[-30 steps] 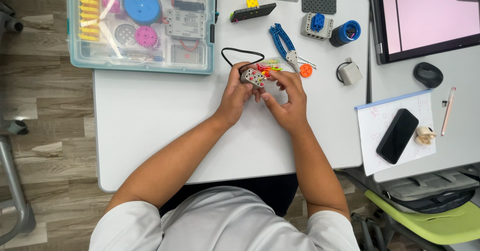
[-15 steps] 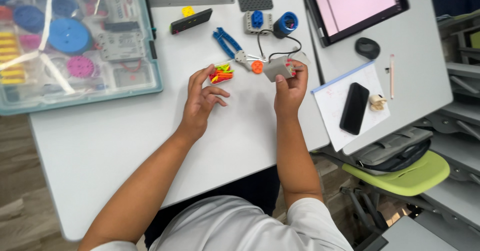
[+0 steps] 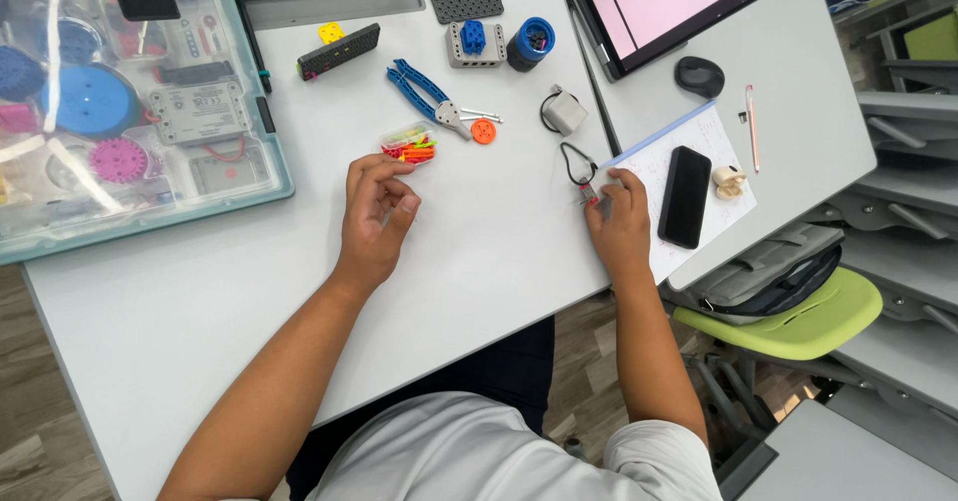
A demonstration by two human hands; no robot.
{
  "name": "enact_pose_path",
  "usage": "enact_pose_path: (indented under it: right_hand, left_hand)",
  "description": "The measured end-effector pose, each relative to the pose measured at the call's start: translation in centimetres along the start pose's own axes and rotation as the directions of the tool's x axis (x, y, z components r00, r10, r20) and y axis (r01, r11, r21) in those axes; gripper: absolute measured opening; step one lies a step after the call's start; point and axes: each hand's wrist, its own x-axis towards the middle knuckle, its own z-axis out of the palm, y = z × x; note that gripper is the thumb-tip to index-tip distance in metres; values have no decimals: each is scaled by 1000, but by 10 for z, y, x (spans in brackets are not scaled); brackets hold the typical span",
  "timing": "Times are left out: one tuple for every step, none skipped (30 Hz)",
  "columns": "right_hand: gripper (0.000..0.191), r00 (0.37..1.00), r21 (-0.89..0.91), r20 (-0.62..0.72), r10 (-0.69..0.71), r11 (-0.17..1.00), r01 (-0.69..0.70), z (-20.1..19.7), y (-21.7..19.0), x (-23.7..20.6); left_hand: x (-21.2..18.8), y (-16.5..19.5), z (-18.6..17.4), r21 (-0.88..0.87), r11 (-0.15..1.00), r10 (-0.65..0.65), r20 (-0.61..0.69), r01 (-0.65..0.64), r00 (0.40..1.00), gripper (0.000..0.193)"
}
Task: The person assembles small electronic components on a white desk. They attach yellow and green pieces to a black base, then connect a grey module with a cable. The person uses a smartphone and a tablet to reference instructions during the process.
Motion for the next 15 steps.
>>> enact_pose_path:
  right_hand:
    - [36,1000,-8,20,-4,1000,4,-2,2,1]
    - [36,999,-16,34,-11,1000,12,-5,3,2]
    - [34,998,-2,67,6,1000,-6,-7,3,5]
    - [32,995,15,102,23,1000,-25,-10,0,7]
    - [30,989,31,143,39,999,-44,-14,-3,9]
    - [29,980,43,187,68,996,-77,-18,-7,12]
    - [27,968,54,233,97,992,-112,-21,-11,14]
    - [26,952,65,278,124,987,-147,-23,-15,16]
    - [26,970,63,239,54,996,-70,-25,-18,18]
    - [27,980,58,200,-18,998,7,-27,-21,20]
    - [28,982,48,164,-91,995,85,-29,-23,23]
    - [25,985,25,141,-101,995,98,-31,-23,27]
    - [24,987,0,119,-112,994,113,-33,-22,32]
    - [22,987,-26,95,-126,991,129,-36,-20,40]
    - [20,993,22,47,-107,994,106,-39,-17,50]
  left_hand:
    - [0,0,1,31,1000,3,-4,-3,1000,31]
    - [0,1,2,26,1000,2,-3,-2,1000,30]
    - [0,2,3,24,1000,7,-1,-6,1000,30]
    - [0,4,2,23,1000,9,0,-9,1000,29]
    - [0,5,3,28,1000,11,-1,-11,1000,28]
    - [1,6,3,33,999,12,-4,-12,1000,28]
    - [1,7,3,38,999,12,-6,-11,1000,27]
    - [0,7,3,28,1000,9,-6,-9,1000,26]
    - [0,7,3,17,1000,9,-7,-9,1000,25]
    - [0,6,3,6,1000,10,-8,-10,1000,23]
    - [0,5,3,10,1000,12,-6,-12,1000,23]
    - [0,4,3,11,1000,12,-8,-12,1000,23]
    - [0,3,3,9,1000,13,-11,-13,1000,22]
    - [0,2,2,14,1000,11,-15,-11,1000,22]
    - [0,1,2,19,1000,9,-19,-9,1000,23]
